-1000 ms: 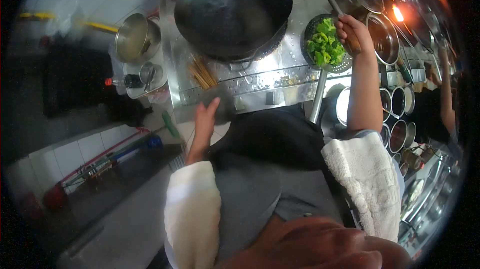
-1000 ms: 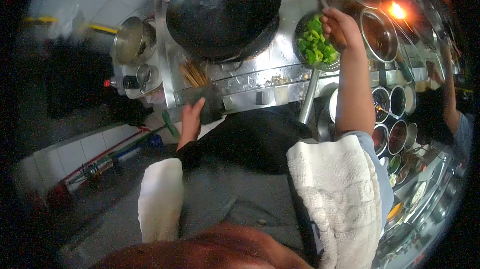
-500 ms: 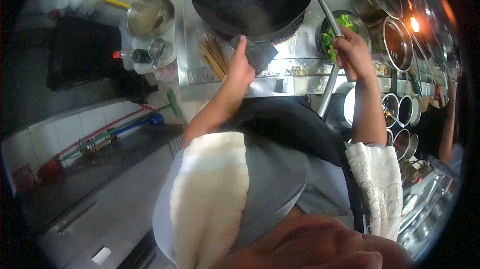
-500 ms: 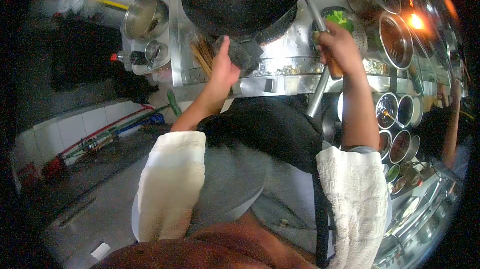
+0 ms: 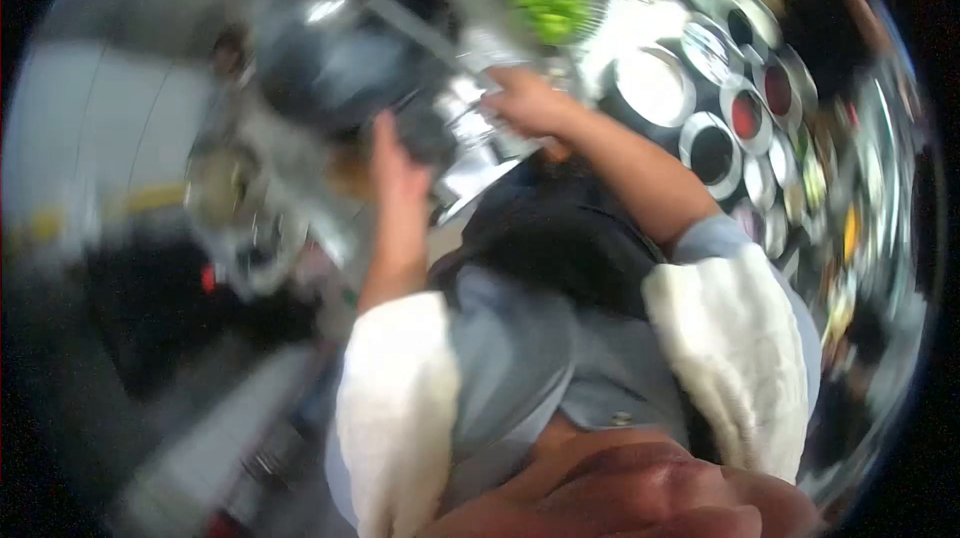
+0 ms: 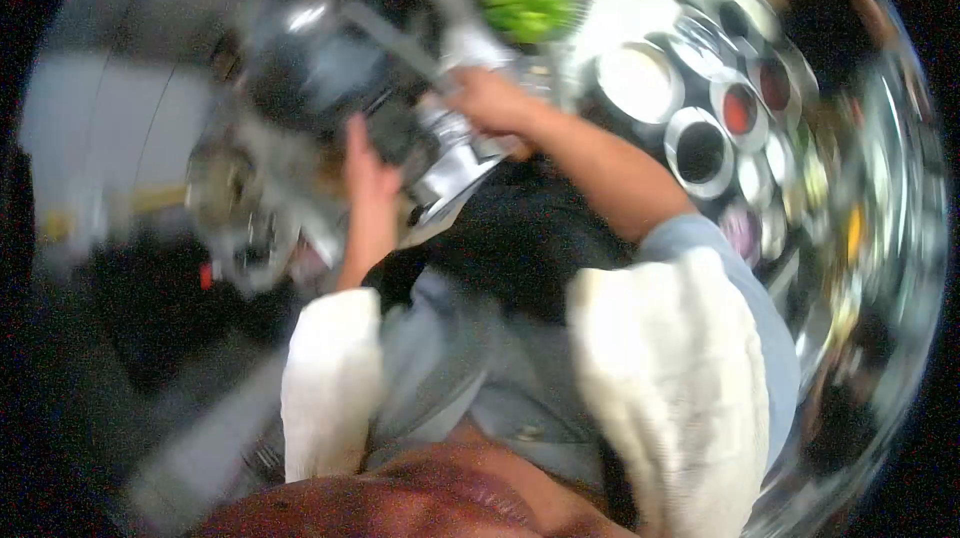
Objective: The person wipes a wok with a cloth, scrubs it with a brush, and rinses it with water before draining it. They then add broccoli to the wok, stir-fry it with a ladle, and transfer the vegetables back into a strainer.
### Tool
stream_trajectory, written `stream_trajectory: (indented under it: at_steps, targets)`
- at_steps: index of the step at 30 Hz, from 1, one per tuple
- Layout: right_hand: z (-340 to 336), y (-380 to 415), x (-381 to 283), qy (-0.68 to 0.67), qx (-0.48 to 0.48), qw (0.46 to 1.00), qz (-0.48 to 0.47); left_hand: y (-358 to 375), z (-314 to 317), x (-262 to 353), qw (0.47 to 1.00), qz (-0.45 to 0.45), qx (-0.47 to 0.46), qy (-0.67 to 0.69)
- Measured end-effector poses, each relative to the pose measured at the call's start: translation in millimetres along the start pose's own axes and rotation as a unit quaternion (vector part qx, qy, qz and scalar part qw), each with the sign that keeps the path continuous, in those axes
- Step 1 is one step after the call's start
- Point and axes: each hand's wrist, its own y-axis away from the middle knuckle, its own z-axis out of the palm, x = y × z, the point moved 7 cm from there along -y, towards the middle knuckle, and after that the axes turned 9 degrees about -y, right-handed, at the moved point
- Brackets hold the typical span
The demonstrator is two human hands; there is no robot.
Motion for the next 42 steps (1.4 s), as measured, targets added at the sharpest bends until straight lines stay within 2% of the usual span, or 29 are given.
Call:
stream_trajectory:
  at_steps: [2,3,4,6,7,9,11,12,13,14,15,16,19,21,22,24,25,27,28,30,31,32,33,34,36,37,39,40,42]
  targets:
    - [4.2,32.0,15.8,-0.210,-0.058,0.976,-0.001,10.2,-13.0,-3.1,0.997,-0.016,-0.033,-0.060]
    - [-7.7,60.3,21.0,-0.283,-0.036,0.958,0.000,24.8,-19.6,-0.8,0.997,-0.021,-0.001,-0.068]
    - [-14.0,83.6,21.2,-0.352,-0.029,0.935,-0.007,32.4,-34.2,5.2,0.994,0.020,-0.005,-0.111]
    - [-45.7,130.1,41.5,-0.387,0.068,0.919,-0.020,50.6,-63.6,10.4,0.993,0.015,0.043,-0.112]
    - [-65.9,148.6,53.4,-0.371,0.112,0.920,-0.060,58.5,-82.9,14.2,0.991,0.015,0.069,-0.117]
    - [-106.7,191.6,68.5,-0.338,0.241,0.907,-0.069,62.1,-134.9,21.2,0.977,0.041,0.058,-0.202]
    - [-156.1,225.3,94.3,-0.229,0.393,0.889,-0.057,70.2,-157.4,21.5,0.975,-0.003,0.128,-0.180]
    - [-181.9,245.1,98.9,-0.198,0.435,0.875,-0.072,74.5,-157.4,20.2,0.976,-0.002,0.122,-0.183]
    - [-206.5,268.8,100.4,-0.137,0.504,0.853,0.000,81.2,-151.0,21.6,0.970,0.015,0.121,-0.208]
    - [-237.6,284.6,115.2,-0.069,0.553,0.830,0.023,87.1,-137.3,22.4,0.964,0.034,0.120,-0.233]
    - [-254.9,305.5,106.1,-0.047,0.559,0.824,0.073,102.0,-103.9,16.0,0.972,-0.012,0.158,-0.172]
    - [-289.4,320.8,133.2,0.066,0.606,0.788,0.083,99.0,-98.6,11.4,0.972,-0.012,0.154,-0.174]
    - [-350.7,356.9,170.5,0.104,0.609,0.773,0.147,88.4,-72.3,-7.9,0.979,-0.032,0.130,-0.152]
    - [-387.1,370.0,199.4,0.168,0.634,0.732,0.185,89.4,-41.5,1.2,0.919,0.076,0.189,-0.339]
    - [-404.1,372.2,212.2,0.164,0.634,0.733,0.186,82.7,-42.8,-4.5,0.917,0.078,0.189,-0.342]
    - [-426.7,372.7,239.1,0.152,0.595,0.757,0.224,63.0,-41.3,-4.8,0.838,0.192,0.143,-0.491]
    - [-425.9,374.4,234.3,0.114,0.588,0.767,0.230,59.7,-37.4,-10.5,0.835,0.192,0.142,-0.495]
    - [-432.7,372.4,236.1,0.120,0.574,0.774,0.240,56.6,-6.0,-21.4,0.752,0.256,0.055,-0.604]
    - [-436.8,371.2,239.9,0.131,0.560,0.780,0.246,56.5,4.1,-28.6,0.750,0.256,0.054,-0.608]
    - [-449.5,368.1,258.2,0.094,0.540,0.799,0.248,61.4,25.9,-47.7,0.823,0.226,0.048,-0.519]
    - [-455.4,367.4,270.9,0.044,0.548,0.805,0.225,65.7,38.8,-53.1,0.821,0.226,0.048,-0.522]
    - [-455.5,367.8,273.0,-0.005,0.555,0.807,0.201,69.2,46.3,-59.3,0.838,0.187,0.068,-0.508]
    - [-453.2,371.1,278.0,-0.116,0.562,0.803,0.160,73.8,54.4,-66.1,0.854,0.147,0.088,-0.492]
    - [-456.8,376.2,282.7,-0.117,0.561,0.803,0.161,82.3,72.6,-71.2,0.853,0.147,0.088,-0.493]
    - [-458.1,378.8,300.8,-0.356,0.517,0.775,0.073,99.3,94.0,-75.3,0.803,0.137,0.159,-0.558]
    - [-452.1,385.0,287.9,-0.374,0.539,0.751,0.072,92.1,78.9,-77.1,0.802,0.137,0.161,-0.559]
    - [-449.5,393.0,280.6,-0.414,0.527,0.741,0.047,69.9,54.7,-83.3,0.814,0.195,0.046,-0.545]
    - [-447.9,395.4,277.5,-0.453,0.516,0.727,0.021,75.3,63.9,-85.3,0.814,0.194,0.048,-0.545]
    - [-445.3,402.8,274.7,-0.455,0.504,0.734,0.022,89.3,91.2,-93.6,0.873,0.154,0.055,-0.460]
